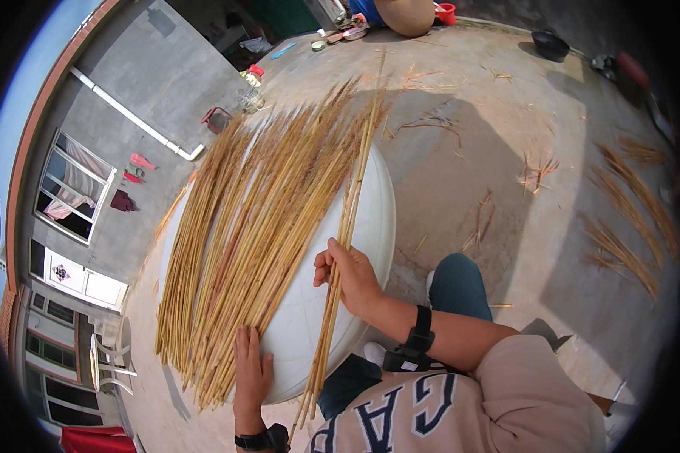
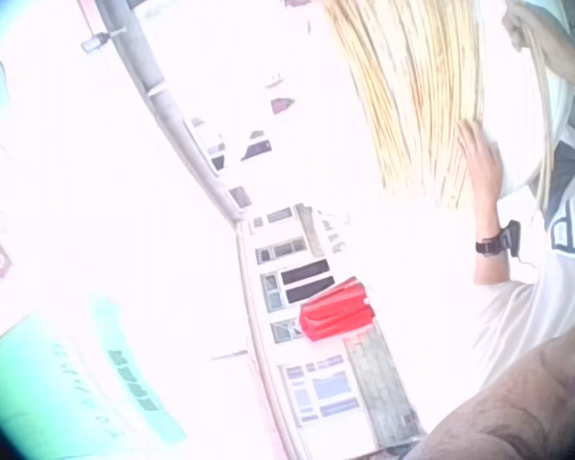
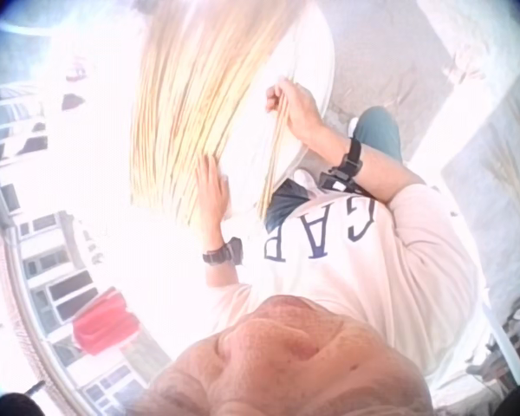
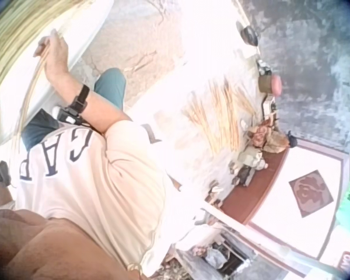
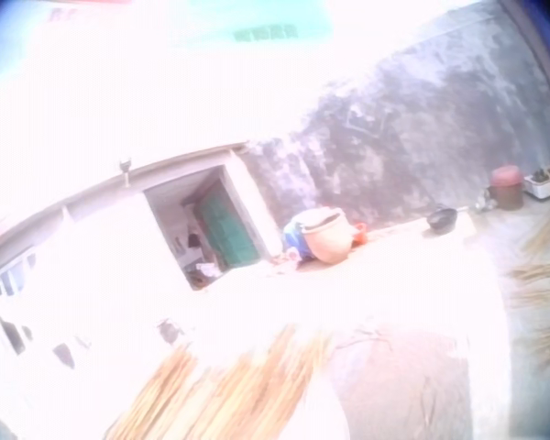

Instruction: The person sorts and arranges a large pile of thin wooden sticks on a white round table. They repeatedly pick up bundles of sticks, align them, and place them back on the table to create a neat stack.

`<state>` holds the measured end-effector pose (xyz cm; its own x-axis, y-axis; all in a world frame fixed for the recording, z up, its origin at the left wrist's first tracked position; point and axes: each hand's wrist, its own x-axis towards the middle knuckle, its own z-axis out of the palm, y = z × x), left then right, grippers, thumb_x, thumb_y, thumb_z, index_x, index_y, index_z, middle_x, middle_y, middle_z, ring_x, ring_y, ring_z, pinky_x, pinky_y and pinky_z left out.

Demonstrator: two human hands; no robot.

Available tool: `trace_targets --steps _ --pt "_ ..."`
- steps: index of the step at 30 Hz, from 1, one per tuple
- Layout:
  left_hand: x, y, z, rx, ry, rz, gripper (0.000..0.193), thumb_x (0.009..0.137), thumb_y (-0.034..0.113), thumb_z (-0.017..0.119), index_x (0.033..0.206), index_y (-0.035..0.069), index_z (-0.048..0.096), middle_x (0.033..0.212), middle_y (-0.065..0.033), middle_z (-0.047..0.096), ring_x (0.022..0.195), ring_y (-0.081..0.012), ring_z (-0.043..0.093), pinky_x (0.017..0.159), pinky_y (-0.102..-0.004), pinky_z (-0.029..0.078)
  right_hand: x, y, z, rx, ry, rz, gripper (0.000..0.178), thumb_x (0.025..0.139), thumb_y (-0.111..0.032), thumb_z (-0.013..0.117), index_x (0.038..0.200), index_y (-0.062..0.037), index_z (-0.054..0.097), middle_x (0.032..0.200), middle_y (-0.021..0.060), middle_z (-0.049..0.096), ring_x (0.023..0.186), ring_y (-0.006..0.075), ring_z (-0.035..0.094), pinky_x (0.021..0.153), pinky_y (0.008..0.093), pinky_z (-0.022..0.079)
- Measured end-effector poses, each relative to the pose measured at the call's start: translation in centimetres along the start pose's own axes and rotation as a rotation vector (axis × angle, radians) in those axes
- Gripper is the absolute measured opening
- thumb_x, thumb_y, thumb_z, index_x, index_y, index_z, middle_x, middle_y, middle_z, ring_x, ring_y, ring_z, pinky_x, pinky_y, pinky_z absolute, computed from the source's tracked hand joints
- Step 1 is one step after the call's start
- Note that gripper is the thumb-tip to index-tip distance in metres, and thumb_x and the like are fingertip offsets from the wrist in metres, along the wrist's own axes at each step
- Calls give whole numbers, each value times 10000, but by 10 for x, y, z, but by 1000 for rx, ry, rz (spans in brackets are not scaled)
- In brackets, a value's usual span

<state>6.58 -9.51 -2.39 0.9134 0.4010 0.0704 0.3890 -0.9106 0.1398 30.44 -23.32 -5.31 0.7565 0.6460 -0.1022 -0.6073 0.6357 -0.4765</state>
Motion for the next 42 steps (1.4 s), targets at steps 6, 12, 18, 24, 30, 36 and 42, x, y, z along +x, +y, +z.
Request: trace_targets --steps 6,12,18,24,30,36,42 --pt "-18 -7 -4 1 100 -90 648 836 193 565 1378 -11 275 1443 -264 189 1349 -428 135 1079 -540 119 -2 -4 -3 29 -32 44 258 948 -293 469 842 -58 493 732 68 551 533 137 513 465 287 422" --pt "-31 -25 15 65 160 -133 600 870 311 501 1358 4 333 1429 -234 261 1347 -403 178 1081 -531 126 -2 -1 -1 42 -25 14 207 955 -257 466 951 -53 498 703 41 530 490 108 451 443 261 380" --pt "-31 -21 15 53 217 -147 561 867 301 504 1334 14 382 1410 -216 314 1335 -385 227 1086 -516 136 -4 -1 0 7 -21 -2 191 953 -243 472 960 -53 497 699 32 526 494 96 445 446 248 368" --pt "-31 -20 15 38 230 -153 548 859 266 523 1334 27 391 1405 -213 324 1333 -380 238 1086 -515 138 -2 -1 2 -35 -6 -23 192 946 -249 487 956 -58 496 698 29 524 494 97 443 447 246 369" --pt "-31 -24 16 46 223 -127 545 855 239 505 1332 5 382 1399 -245 310 1328 -410 224 1082 -528 124 1 0 2 -47 17 -29 197 943 -257 494 950 -60 495 701 34 523 499 99 439 443 245 366" --pt "-29 -24 10 64 167 -102 561 835 210 497 1329 -22 366 1404 -270 276 1327 -438 193 1076 -544 111 -1 1 4 -52 -2 -32 187 947 -252 486 948 -65 497 700 33 521 495 98 431 438 241 360" --pt "-31 -22 13 58 195 -143 584 829 220 514 1338 -17 355 1410 -275 261 1333 -441 176 1073 -551 113 -1 1 2 -60 -9 -24 181 947 -248 486 953 -68 493 691 30 516 487 98 427 437 241 359"
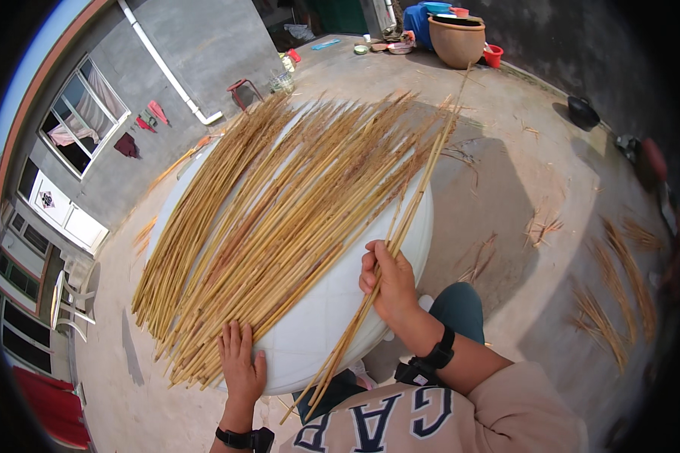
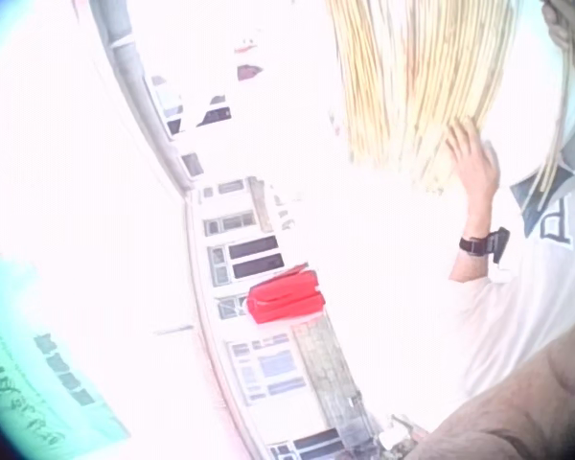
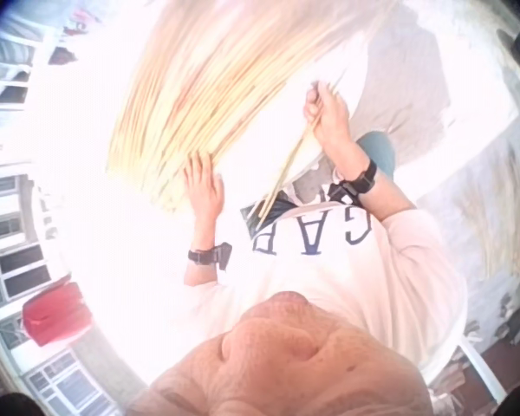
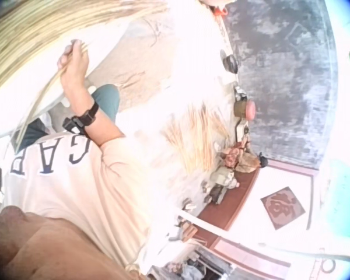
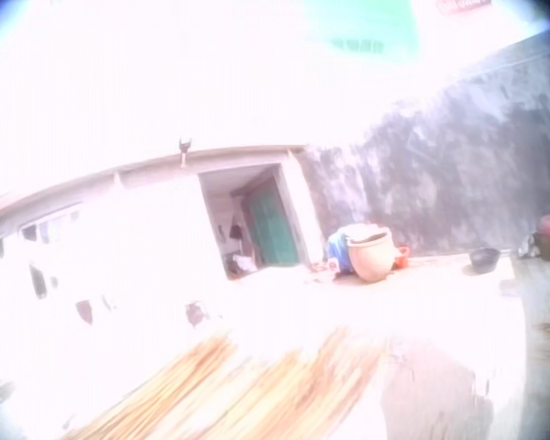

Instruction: The person sorts and arranges a large pile of thin wooden sticks on a white round table. They repeatedly pick up bundles of sticks, align them, and place them back on the table to create a neat stack.

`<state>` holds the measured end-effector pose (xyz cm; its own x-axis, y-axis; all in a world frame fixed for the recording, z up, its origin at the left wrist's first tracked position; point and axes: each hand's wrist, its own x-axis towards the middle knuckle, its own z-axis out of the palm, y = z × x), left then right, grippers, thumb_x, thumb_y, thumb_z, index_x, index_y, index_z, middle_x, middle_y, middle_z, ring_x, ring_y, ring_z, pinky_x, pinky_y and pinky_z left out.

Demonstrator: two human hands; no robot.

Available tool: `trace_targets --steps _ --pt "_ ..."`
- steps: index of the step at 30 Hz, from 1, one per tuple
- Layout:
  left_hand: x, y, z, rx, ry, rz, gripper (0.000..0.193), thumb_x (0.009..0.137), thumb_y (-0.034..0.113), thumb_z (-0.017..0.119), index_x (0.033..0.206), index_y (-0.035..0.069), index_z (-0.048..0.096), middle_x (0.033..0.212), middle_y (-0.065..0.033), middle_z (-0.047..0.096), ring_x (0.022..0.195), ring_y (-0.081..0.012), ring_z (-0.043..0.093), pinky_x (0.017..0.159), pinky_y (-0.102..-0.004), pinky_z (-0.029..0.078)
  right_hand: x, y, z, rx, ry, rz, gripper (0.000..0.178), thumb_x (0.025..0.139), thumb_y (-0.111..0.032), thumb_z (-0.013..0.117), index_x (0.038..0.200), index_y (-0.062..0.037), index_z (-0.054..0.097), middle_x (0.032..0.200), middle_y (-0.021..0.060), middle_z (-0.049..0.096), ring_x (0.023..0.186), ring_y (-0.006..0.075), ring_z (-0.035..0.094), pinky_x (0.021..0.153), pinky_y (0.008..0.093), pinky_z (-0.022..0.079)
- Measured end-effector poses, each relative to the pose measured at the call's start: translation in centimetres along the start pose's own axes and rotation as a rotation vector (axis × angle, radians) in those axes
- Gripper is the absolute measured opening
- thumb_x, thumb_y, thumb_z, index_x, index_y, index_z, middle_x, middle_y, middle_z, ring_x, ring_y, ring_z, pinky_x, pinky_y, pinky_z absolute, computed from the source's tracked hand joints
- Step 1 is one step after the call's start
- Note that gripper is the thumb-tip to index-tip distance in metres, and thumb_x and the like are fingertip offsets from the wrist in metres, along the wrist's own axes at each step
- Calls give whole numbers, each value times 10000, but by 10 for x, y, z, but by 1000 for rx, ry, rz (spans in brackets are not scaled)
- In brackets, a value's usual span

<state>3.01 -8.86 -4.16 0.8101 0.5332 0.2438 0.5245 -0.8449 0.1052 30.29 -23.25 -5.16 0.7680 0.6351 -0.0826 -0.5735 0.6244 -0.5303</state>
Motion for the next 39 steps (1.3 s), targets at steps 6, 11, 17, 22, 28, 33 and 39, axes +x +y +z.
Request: trace_targets --steps 6,11,17,22,28,33,39 --pt "-1 2 -1 -29 120 -78 595 816 250 555 1333 9 385 1418 -253 269 1330 -429 199 1073 -539 141 0 -4 3 -16 20 28 180 949 -249 482 965 -70 488 691 29 517 485 101 428 438 243 358" --pt "-3 -2 1 -35 76 -88 559 813 250 567 1306 20 435 1410 -243 296 1325 -412 232 1071 -520 172 -1 -2 1 -5 4 12 179 952 -247 474 964 -69 487 692 30 518 488 102 429 444 243 357" --pt "-2 -1 -1 -82 104 -70 521 819 214 554 1289 12 451 1403 -237 314 1321 -411 242 1072 -519 168 2 -3 4 2 47 -8 203 947 -279 483 946 -77 507 667 -11 485 471 63 372 415 208 320" --pt "-4 -4 0 -89 121 -67 521 823 231 557 1284 9 454 1406 -240 308 1322 -413 237 1074 -514 165 6 -46 10 57 104 -86 222 949 -290 479 929 -69 497 654 -26 417 472 51 332 403 195 285" --pt "-6 -6 2 -61 119 -56 560 821 263 573 1298 5 434 1402 -255 299 1322 -424 223 1074 -520 164 -6 -149 92 -192 -177 -618 225 960 -256 460 977 -37 511 657 -25 402 458 30 316 380 178 268" --pt "-6 -3 -1 -87 140 -67 580 824 244 563 1316 -12 396 1413 -254 279 1334 -427 188 1081 -521 146 -5 -178 168 -496 -390 -728 248 950 -255 486 980 -17 544 655 -23 449 453 20 344 391 162 290" --pt "-8 -4 -5 -84 162 -71 589 816 238 572 1313 -22 393 1405 -250 295 1333 -432 187 1081 -525 146 2 -141 215 -648 -533 -586 261 937 -279 514 987 -25 550 641 -25 492 466 14 403 405 152 326"
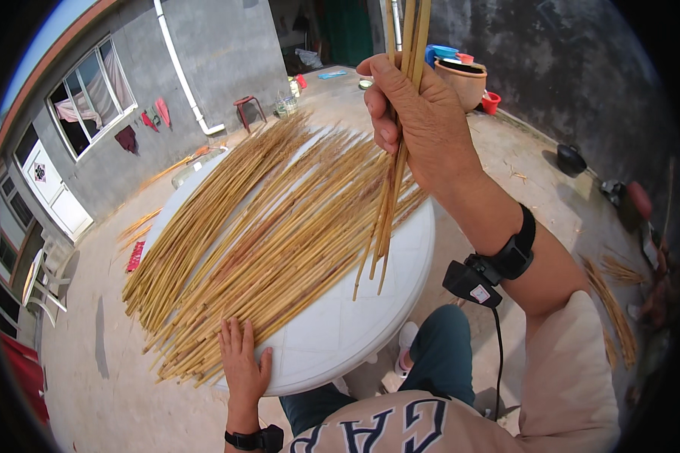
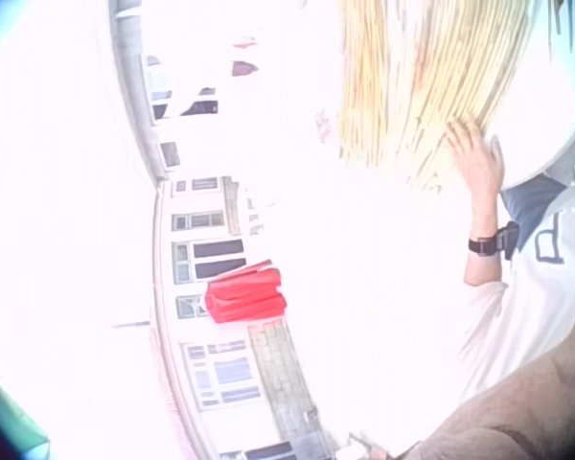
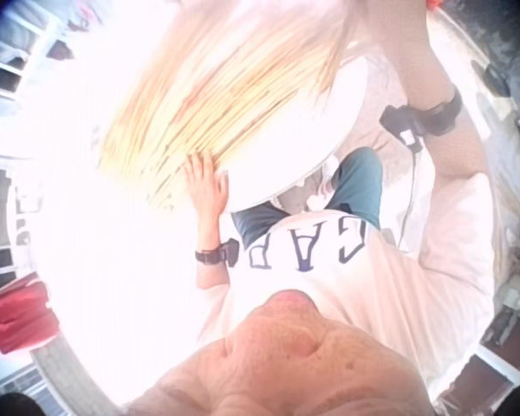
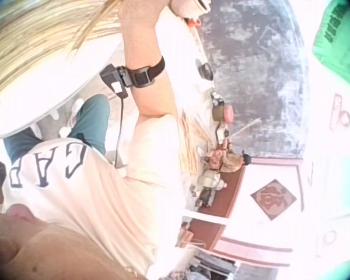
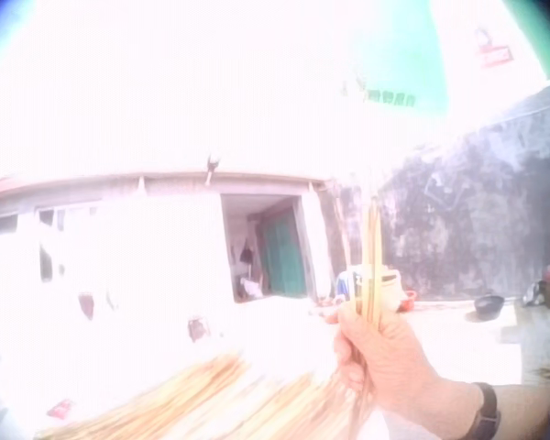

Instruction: The person sorts and arranges a large pile of thin wooden sticks on a white round table. They repeatedly pick up bundles of sticks, align them, and place them back on the table to create a neat stack.

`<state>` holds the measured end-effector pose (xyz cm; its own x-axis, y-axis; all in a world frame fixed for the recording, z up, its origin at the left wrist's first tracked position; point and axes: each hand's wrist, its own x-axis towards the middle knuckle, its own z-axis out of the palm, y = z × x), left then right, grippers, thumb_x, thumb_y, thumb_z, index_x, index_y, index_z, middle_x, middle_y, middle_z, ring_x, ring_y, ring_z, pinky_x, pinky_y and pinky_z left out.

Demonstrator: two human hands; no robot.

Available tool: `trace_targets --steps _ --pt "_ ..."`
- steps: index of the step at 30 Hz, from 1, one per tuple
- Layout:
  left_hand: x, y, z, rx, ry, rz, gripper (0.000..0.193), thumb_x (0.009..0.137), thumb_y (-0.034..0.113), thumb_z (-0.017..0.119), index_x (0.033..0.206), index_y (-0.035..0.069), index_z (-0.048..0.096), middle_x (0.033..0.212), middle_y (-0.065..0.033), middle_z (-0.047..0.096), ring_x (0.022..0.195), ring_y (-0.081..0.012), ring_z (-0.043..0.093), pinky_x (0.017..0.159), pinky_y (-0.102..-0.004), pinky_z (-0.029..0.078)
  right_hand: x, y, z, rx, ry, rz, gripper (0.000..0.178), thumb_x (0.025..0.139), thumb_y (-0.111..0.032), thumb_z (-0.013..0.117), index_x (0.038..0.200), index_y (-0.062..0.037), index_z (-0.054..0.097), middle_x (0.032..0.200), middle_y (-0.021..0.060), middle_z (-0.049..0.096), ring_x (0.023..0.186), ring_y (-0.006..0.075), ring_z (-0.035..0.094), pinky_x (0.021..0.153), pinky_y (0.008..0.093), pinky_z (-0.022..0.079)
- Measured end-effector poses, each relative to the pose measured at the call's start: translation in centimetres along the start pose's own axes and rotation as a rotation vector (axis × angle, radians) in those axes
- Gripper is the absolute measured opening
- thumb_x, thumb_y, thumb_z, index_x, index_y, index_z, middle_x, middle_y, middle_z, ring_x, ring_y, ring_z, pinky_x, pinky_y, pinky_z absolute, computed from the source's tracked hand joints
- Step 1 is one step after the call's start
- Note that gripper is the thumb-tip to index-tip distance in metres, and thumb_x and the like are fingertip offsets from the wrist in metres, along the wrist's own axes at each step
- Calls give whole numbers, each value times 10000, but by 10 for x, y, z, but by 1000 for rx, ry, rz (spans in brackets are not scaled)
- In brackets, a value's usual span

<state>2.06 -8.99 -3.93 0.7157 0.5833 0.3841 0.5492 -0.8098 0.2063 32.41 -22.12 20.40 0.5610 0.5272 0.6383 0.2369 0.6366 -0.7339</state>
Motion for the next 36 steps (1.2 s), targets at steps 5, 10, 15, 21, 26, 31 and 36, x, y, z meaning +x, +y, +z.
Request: trace_targets --steps 5,10,15,21,26,31,36 --pt "1 0 4 -25 -4 11 579 804 237 586 1302 -5 418 1392 -243 324 1330 -423 203 1079 -518 161 -37 59 9 -49 -16 210 236 942 -276 501 1002 -53 549 633 -36 496 471 11 431 399 152 346" --pt "-1 -1 3 -8 5 18 577 804 248 587 1298 -3 426 1383 -252 331 1326 -426 212 1078 -514 168 -33 59 12 -42 -32 196 202 953 -243 477 1038 -68 530 648 -28 500 475 21 436 408 156 362" --pt "-2 -2 4 -15 8 4 555 802 232 586 1287 4 441 1387 -247 329 1327 -421 214 1077 -513 171 -27 54 18 -106 -14 226 200 954 -239 477 1066 -80 524 649 -32 488 479 15 425 410 153 350" --pt "-2 -1 6 -1 0 17 536 808 239 575 1273 1 456 1384 -251 329 1322 -427 219 1077 -509 174 -46 75 11 -43 3 220 203 947 -250 493 1037 -74 542 621 -38 450 463 13 362 399 161 316" --pt "-2 -2 6 -4 0 13 534 812 251 571 1272 3 460 1383 -251 332 1321 -429 221 1079 -506 173 -40 67 5 -108 -12 224 225 940 -268 510 979 -53 565 577 -38 422 448 21 343 393 167 283" --pt "-2 -2 7 -2 3 26 535 810 250 574 1271 2 461 1380 -252 337 1320 -428 224 1078 -507 175 -48 77 0 -126 -11 304 248 924 -286 538 887 -42 567 550 -45 405 440 25 345 394 177 278" --pt "-2 -2 6 -11 3 27 542 803 239 589 1272 -1 457 1381 -252 335 1318 -430 227 1075 -507 182 -40 67 -7 78 107 420 285 920 -320 536 860 -42 553 540 -48 383 424 29 317 378 186 251"
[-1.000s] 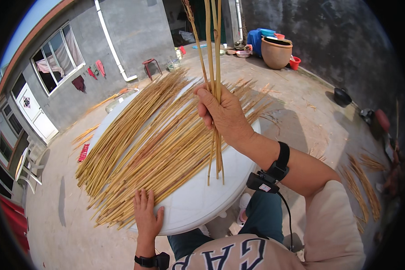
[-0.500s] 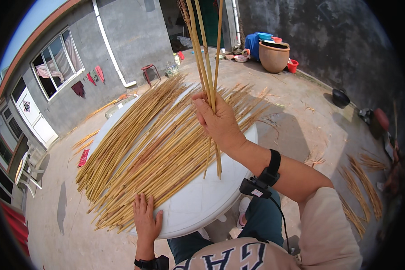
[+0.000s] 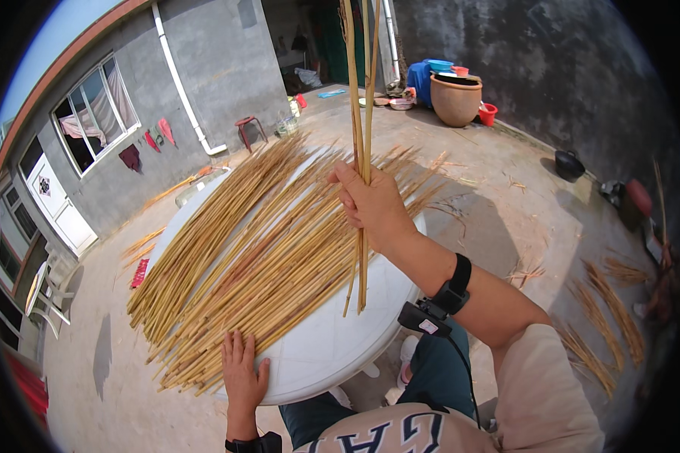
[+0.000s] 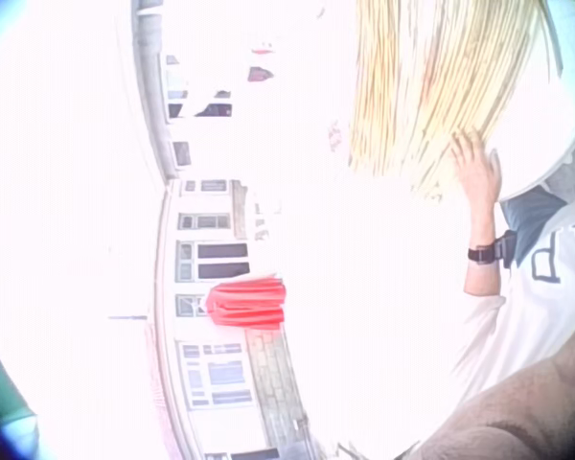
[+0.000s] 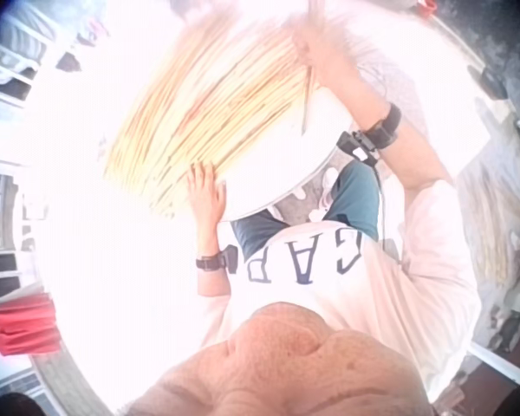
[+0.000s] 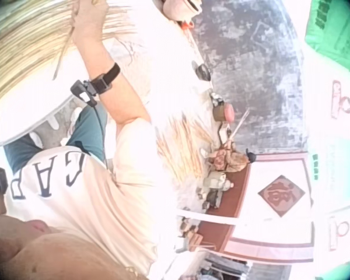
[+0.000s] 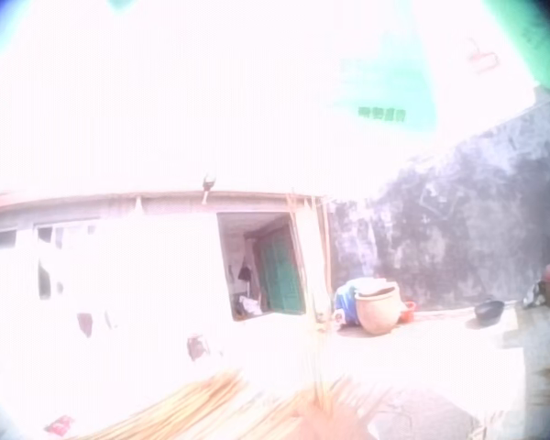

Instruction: The person sorts and arranges a large pile of thin wooden sticks on a white round table. They repeatedly pick up bundles of sticks, align them, and place them back on the table to create a neat stack.

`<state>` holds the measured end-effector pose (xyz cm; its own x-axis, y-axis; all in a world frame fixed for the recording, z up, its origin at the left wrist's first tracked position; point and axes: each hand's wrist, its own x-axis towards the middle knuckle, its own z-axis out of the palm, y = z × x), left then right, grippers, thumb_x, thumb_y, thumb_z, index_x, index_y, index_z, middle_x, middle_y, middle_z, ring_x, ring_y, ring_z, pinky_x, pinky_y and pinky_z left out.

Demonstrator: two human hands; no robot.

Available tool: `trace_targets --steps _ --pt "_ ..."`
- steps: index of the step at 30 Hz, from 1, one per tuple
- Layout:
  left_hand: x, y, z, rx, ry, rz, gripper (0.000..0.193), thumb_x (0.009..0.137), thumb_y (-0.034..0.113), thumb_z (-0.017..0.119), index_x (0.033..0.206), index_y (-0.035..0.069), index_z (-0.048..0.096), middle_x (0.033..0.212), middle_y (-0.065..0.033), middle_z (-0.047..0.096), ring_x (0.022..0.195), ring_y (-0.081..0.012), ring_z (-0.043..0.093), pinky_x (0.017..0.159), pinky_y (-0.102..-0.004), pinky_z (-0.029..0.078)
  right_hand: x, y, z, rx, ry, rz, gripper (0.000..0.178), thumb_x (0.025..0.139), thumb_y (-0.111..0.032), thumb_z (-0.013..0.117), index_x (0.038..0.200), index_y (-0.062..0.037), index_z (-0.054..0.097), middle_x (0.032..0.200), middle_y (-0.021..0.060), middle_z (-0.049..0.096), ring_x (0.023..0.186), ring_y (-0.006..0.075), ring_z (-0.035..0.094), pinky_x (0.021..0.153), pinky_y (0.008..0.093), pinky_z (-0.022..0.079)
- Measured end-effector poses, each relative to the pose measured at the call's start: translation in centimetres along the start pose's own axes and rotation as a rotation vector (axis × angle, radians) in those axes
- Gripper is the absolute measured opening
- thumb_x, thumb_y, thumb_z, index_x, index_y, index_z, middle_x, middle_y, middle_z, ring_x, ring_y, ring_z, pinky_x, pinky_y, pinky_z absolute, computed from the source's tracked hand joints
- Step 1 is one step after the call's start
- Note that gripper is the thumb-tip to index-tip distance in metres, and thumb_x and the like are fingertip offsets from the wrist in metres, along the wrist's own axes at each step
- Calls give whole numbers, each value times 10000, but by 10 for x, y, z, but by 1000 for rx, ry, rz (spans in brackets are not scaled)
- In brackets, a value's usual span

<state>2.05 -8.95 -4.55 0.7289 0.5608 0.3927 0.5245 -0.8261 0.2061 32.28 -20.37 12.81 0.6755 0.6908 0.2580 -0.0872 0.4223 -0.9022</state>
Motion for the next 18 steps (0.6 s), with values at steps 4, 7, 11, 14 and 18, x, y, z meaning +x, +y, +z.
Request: trace_targets --steps 4,7,11,14,18 --pt "-4 -2 -1 -107 82 -11 551 787 185 613 1277 -4 446 1382 -252 331 1314 -437 230 1069 -515 191 -7 3 -2 185 11 131 312 926 -349 518 863 -44 537 537 -49 358 415 36 283 372 192 234" --pt "-6 -5 -1 -183 195 16 544 771 122 622 1270 -9 451 1372 -249 346 1311 -441 238 1063 -519 204 -22 16 -3 341 43 180 319 924 -358 518 863 -44 523 548 -42 360 426 45 287 381 198 247" --pt "-4 -2 -8 -140 141 42 498 753 77 625 1228 -2 500 1338 -244 389 1302 -447 252 1054 -529 222 -43 51 -3 552 101 182 324 925 -353 515 879 -33 508 580 -20 385 461 62 325 410 209 286" --pt "1 3 -17 -138 -49 77 434 752 36 614 1181 20 549 1317 -221 419 1303 -438 260 1059 -508 234 -60 93 -7 660 176 290 318 931 -336 507 881 -22 500 602 -4 403 481 75 343 431 223 314" --pt "10 -3 -30 -388 -153 75 395 791 6 581 1183 40 560 1278 -198 479 1274 -410 339 1047 -447 282 -81 144 -8 730 191 418 307 935 -320 501 894 -16 505 616 3 424 501 94 368 455 240 342"
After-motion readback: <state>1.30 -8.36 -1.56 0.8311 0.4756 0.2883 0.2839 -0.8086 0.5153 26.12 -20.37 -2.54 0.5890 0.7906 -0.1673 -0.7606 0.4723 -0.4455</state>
